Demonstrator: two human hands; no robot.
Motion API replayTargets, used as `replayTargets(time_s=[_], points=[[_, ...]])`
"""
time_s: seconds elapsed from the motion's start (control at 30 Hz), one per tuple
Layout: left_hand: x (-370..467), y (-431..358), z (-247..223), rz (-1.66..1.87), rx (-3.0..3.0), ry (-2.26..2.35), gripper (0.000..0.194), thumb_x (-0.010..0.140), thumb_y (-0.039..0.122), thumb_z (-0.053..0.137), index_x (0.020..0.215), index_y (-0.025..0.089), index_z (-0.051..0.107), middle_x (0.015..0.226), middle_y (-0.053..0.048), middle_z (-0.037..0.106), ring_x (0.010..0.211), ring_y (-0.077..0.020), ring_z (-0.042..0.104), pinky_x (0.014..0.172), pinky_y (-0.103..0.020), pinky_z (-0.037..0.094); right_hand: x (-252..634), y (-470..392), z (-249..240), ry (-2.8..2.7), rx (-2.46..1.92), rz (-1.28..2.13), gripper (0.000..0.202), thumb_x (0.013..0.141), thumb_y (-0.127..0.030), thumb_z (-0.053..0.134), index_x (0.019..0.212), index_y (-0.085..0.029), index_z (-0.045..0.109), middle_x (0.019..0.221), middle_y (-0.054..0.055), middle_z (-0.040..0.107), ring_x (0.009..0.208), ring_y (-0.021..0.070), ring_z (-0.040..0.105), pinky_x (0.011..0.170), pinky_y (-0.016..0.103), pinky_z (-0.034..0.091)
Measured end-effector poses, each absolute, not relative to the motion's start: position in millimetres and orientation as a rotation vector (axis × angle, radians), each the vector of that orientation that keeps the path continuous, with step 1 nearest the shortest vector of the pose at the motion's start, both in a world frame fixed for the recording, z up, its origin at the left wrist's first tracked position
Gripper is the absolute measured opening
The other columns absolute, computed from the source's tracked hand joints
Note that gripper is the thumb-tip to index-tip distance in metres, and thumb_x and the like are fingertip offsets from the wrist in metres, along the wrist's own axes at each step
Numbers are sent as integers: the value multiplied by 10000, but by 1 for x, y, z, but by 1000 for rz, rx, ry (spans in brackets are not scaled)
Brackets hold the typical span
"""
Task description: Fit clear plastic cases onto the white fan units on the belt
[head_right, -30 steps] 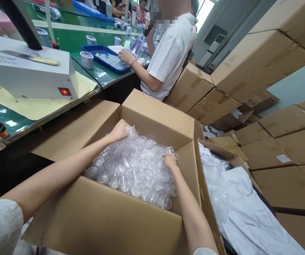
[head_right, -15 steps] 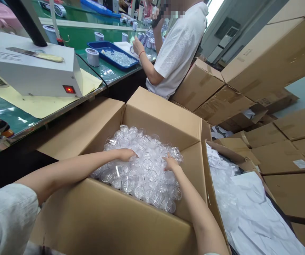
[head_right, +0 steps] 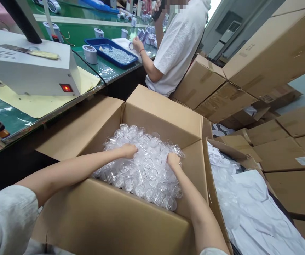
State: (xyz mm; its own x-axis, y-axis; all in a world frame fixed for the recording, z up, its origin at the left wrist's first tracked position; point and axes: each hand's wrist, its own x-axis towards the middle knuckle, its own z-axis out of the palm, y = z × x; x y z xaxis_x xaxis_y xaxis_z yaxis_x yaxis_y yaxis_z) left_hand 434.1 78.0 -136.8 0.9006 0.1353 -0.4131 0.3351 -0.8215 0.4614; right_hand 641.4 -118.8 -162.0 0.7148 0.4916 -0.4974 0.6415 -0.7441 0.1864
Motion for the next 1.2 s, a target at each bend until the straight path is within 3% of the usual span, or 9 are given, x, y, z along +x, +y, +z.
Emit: replayTargets(time_s=[0.23,0.47,0.7,0.8,0.93,1.1,1.13,1.2], points=[[437,85,-122,-578,2580,396,317,927,328,581,1191,152,596,1216,-102,613,1068,-221,618,910,-436,535,646,-133,-119,1100,2681,-538,164,958,-293,619,1029,-150,656,1087,65,659,1001,212,633,890,421,531],[442,83,-102,-320,2524,363,345,925,353,578,1201,146,589,1199,-102,622,1064,-225,620,919,-451,524,643,-128,-82,1389,2899,-496,169,950,-288,622,872,-141,647,877,24,665,816,167,639,793,355,532],[437,78,-88,18,2398,224,702,740,449,760,1348,204,508,1212,-109,670,1128,-279,625,904,-353,503,600,-84,-55,1799,3100,-537,156,826,-276,611,716,-168,635,693,12,659,677,190,618,678,308,475],[436,73,-82,141,2368,197,505,776,392,732,1236,231,603,1249,-68,661,1174,-254,602,941,-322,478,574,-63,-50,1960,3110,-634,143,790,-294,606,729,-178,663,684,13,667,648,184,614,653,296,485],[435,77,-78,218,2356,362,196,890,233,579,1034,158,689,1130,-105,689,1116,-249,618,946,-353,476,555,-39,-58,2009,3168,-682,227,848,-360,538,867,-178,672,812,47,686,703,185,639,654,300,531],[433,104,-75,166,2266,700,239,926,321,577,1052,131,648,1111,-90,663,1057,-216,627,941,-442,503,535,-48,-94,1917,3115,-670,406,938,-447,424,1205,-191,593,1211,158,604,1037,270,611,821,432,543],[433,110,-75,148,2230,760,254,924,334,585,1073,136,640,1121,-86,656,1051,-214,628,931,-438,511,528,-56,-102,1924,3022,-724,427,901,-461,513,1230,-201,594,1256,164,586,1091,296,590,874,469,520],[434,120,-76,118,2142,844,272,919,340,593,1099,140,632,1130,-84,650,1041,-216,631,909,-423,527,513,-75,-118,1944,2792,-850,624,685,-440,789,1251,-241,617,1323,161,562,1211,382,513,979,563,431]])
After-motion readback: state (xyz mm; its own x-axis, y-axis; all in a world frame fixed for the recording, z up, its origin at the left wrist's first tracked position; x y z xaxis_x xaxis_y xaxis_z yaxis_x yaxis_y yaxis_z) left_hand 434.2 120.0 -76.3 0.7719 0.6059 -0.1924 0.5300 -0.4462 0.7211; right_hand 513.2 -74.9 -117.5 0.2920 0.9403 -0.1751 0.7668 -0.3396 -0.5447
